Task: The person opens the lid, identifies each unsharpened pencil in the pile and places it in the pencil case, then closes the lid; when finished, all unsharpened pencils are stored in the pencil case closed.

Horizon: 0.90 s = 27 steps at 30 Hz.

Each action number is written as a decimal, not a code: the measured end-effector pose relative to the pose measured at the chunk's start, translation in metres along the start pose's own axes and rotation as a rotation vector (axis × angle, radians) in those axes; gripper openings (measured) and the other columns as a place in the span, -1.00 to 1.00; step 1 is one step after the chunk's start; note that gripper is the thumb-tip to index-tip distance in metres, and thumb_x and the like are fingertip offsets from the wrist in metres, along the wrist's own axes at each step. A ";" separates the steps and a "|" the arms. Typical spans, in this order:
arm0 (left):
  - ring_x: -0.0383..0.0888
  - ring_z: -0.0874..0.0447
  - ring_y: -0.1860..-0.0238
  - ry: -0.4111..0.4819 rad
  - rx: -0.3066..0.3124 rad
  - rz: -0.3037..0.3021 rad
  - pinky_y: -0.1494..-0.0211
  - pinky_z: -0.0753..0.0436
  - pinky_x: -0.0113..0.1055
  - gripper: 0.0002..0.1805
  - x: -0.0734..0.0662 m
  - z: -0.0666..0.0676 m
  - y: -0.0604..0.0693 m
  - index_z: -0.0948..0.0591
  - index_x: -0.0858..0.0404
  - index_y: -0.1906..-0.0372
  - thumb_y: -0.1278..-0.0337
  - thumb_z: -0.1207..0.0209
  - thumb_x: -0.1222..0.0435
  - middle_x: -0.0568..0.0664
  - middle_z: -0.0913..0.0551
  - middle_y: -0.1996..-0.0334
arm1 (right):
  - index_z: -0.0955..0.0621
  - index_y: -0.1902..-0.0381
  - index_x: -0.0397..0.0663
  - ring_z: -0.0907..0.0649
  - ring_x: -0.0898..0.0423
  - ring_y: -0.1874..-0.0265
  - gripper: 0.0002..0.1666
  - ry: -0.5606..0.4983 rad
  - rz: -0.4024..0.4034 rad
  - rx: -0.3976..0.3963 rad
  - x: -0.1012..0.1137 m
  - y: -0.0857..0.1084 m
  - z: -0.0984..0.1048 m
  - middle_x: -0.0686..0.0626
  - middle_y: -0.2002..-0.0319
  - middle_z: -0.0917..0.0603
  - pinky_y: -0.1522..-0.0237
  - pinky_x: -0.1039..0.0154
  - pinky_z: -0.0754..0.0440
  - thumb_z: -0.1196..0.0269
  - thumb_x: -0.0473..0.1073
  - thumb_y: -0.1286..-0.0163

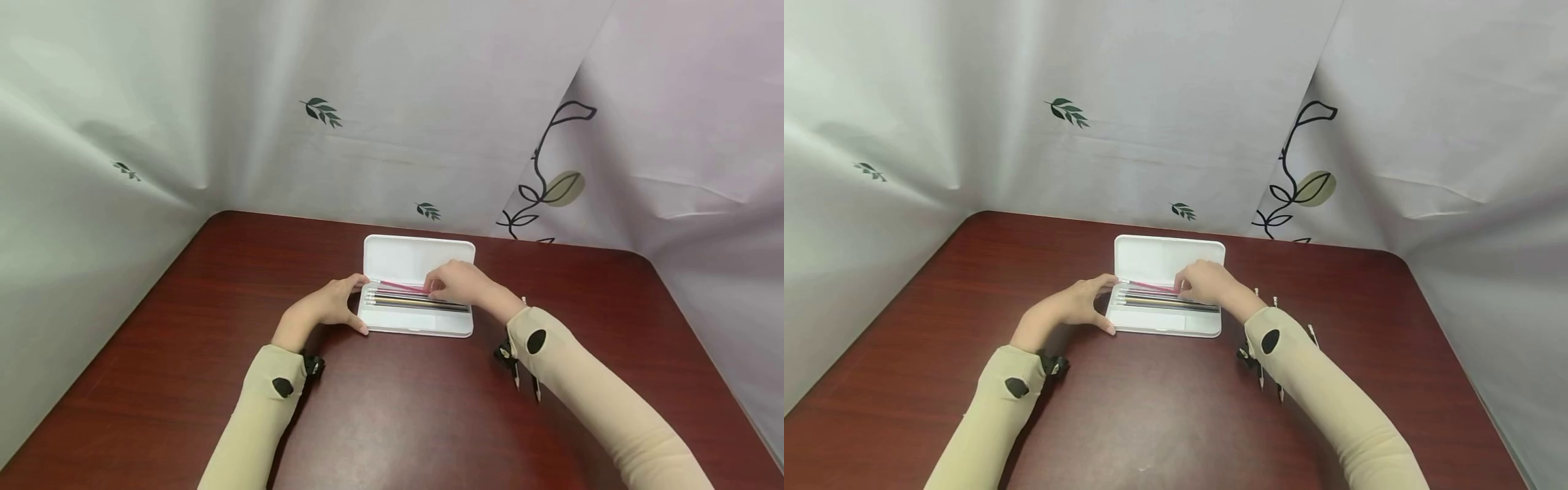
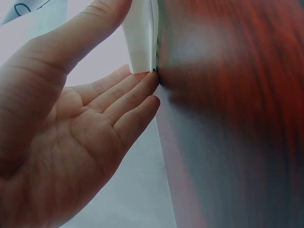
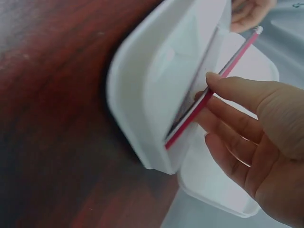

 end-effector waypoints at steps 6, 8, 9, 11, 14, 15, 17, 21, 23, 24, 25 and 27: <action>0.03 -0.29 -0.32 -0.004 0.004 0.012 -0.36 -0.25 -0.09 0.05 0.000 0.000 -0.001 -0.26 0.34 -0.27 0.45 -0.54 0.14 0.24 -0.40 -0.25 | -0.70 0.30 0.07 -0.60 0.18 0.41 -0.90 0.013 -0.005 -0.019 0.000 0.003 -0.004 0.14 0.45 -0.68 0.25 0.15 -0.56 -0.32 -0.14 -0.19; 0.03 -0.29 -0.32 -0.002 0.003 0.014 -0.36 -0.25 -0.08 0.04 0.000 0.000 -0.001 -0.26 0.34 -0.27 0.45 -0.54 0.15 0.23 -0.40 -0.25 | -0.71 0.30 0.06 -0.58 0.18 0.42 -0.89 0.019 0.004 -0.025 0.000 0.003 -0.005 0.13 0.45 -0.68 0.25 0.15 -0.56 -0.33 -0.14 -0.18; 0.03 -0.29 -0.32 -0.001 0.003 0.015 -0.36 -0.25 -0.08 0.04 0.000 0.000 0.000 -0.26 0.34 -0.27 0.44 -0.54 0.15 0.24 -0.39 -0.26 | -0.71 0.29 0.06 -0.58 0.17 0.42 -0.88 0.021 0.005 -0.027 0.000 0.003 -0.006 0.13 0.43 -0.69 0.25 0.14 -0.56 -0.33 -0.14 -0.18; 0.03 -0.29 -0.32 0.003 0.005 0.014 -0.36 -0.24 -0.08 0.04 0.000 0.000 0.000 -0.25 0.34 -0.28 0.44 -0.54 0.15 0.24 -0.39 -0.26 | -0.72 0.27 0.05 -0.59 0.17 0.41 -0.85 0.024 0.007 -0.026 -0.001 0.003 -0.008 0.12 0.40 -0.70 0.23 0.14 -0.56 -0.33 -0.14 -0.18; 0.03 -0.29 -0.33 0.005 0.004 0.011 -0.36 -0.24 -0.08 0.05 0.000 -0.001 0.000 -0.25 0.35 -0.28 0.44 -0.54 0.15 0.24 -0.39 -0.26 | -0.72 0.25 0.06 -0.59 0.19 0.39 -0.84 0.017 -0.002 -0.024 -0.004 0.004 -0.010 0.12 0.38 -0.71 0.21 0.16 -0.57 -0.33 -0.12 -0.18; 0.03 -0.29 -0.32 0.003 0.002 0.009 -0.36 -0.24 -0.08 0.05 0.000 -0.001 0.000 -0.25 0.34 -0.28 0.44 -0.54 0.15 0.24 -0.39 -0.26 | -0.72 0.25 0.06 -0.60 0.20 0.40 -0.84 0.006 -0.005 -0.023 -0.005 0.004 -0.010 0.13 0.38 -0.71 0.22 0.17 -0.57 -0.33 -0.12 -0.18; 0.03 -0.29 -0.32 -0.002 -0.001 0.006 -0.36 -0.25 -0.08 0.04 0.000 -0.002 0.000 -0.26 0.34 -0.28 0.44 -0.54 0.15 0.24 -0.39 -0.25 | -0.72 0.26 0.06 -0.60 0.23 0.40 -0.85 -0.027 -0.012 -0.018 -0.008 0.004 -0.011 0.14 0.40 -0.70 0.24 0.20 -0.57 -0.33 -0.13 -0.18; 0.03 -0.30 -0.32 -0.005 -0.003 -0.003 -0.36 -0.25 -0.09 0.03 0.000 -0.002 -0.001 -0.27 0.34 -0.27 0.44 -0.54 0.16 0.24 -0.40 -0.25 | -0.71 0.25 0.03 -0.63 0.25 0.36 -0.85 -0.103 -0.014 -0.001 -0.014 0.006 -0.009 0.14 0.39 -0.70 0.23 0.24 -0.59 -0.33 -0.17 -0.18; 0.03 -0.29 -0.32 -0.003 -0.002 -0.005 -0.36 -0.24 -0.08 0.03 0.000 -0.002 -0.001 -0.27 0.34 -0.27 0.44 -0.54 0.15 0.24 -0.40 -0.25 | -0.71 0.25 0.01 -0.64 0.23 0.34 -0.85 -0.123 -0.008 0.004 -0.016 0.007 -0.007 0.13 0.38 -0.71 0.20 0.23 -0.60 -0.32 -0.20 -0.18; 0.03 -0.29 -0.32 -0.004 -0.001 -0.007 -0.36 -0.24 -0.08 0.03 0.001 -0.002 -0.002 -0.27 0.34 -0.27 0.44 -0.54 0.15 0.24 -0.40 -0.25 | -0.71 0.25 0.01 -0.65 0.22 0.32 -0.85 -0.130 -0.006 0.005 -0.017 0.008 -0.006 0.12 0.37 -0.71 0.18 0.22 -0.60 -0.32 -0.21 -0.19; 0.03 -0.29 -0.32 -0.004 -0.002 -0.006 -0.36 -0.24 -0.08 0.03 0.001 -0.002 -0.001 -0.27 0.34 -0.27 0.44 -0.54 0.15 0.24 -0.40 -0.25 | -0.71 0.25 0.00 -0.66 0.21 0.31 -0.85 -0.137 -0.005 0.005 -0.017 0.009 -0.006 0.11 0.36 -0.72 0.17 0.22 -0.60 -0.32 -0.23 -0.19; 0.03 -0.30 -0.32 -0.007 -0.002 -0.008 -0.36 -0.24 -0.08 0.03 0.002 -0.002 -0.001 -0.26 0.33 -0.27 0.44 -0.54 0.14 0.23 -0.40 -0.25 | -0.71 0.26 -0.01 -0.66 0.21 0.32 -0.85 -0.145 -0.004 0.002 -0.018 0.010 -0.005 0.11 0.37 -0.72 0.17 0.21 -0.61 -0.32 -0.24 -0.18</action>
Point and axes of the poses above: each hand's wrist, its own y-axis away from the middle knuckle, its own z-axis out of the back of the hand, x = y × z, the point moved 3 cm from there along -y, towards the middle knuckle
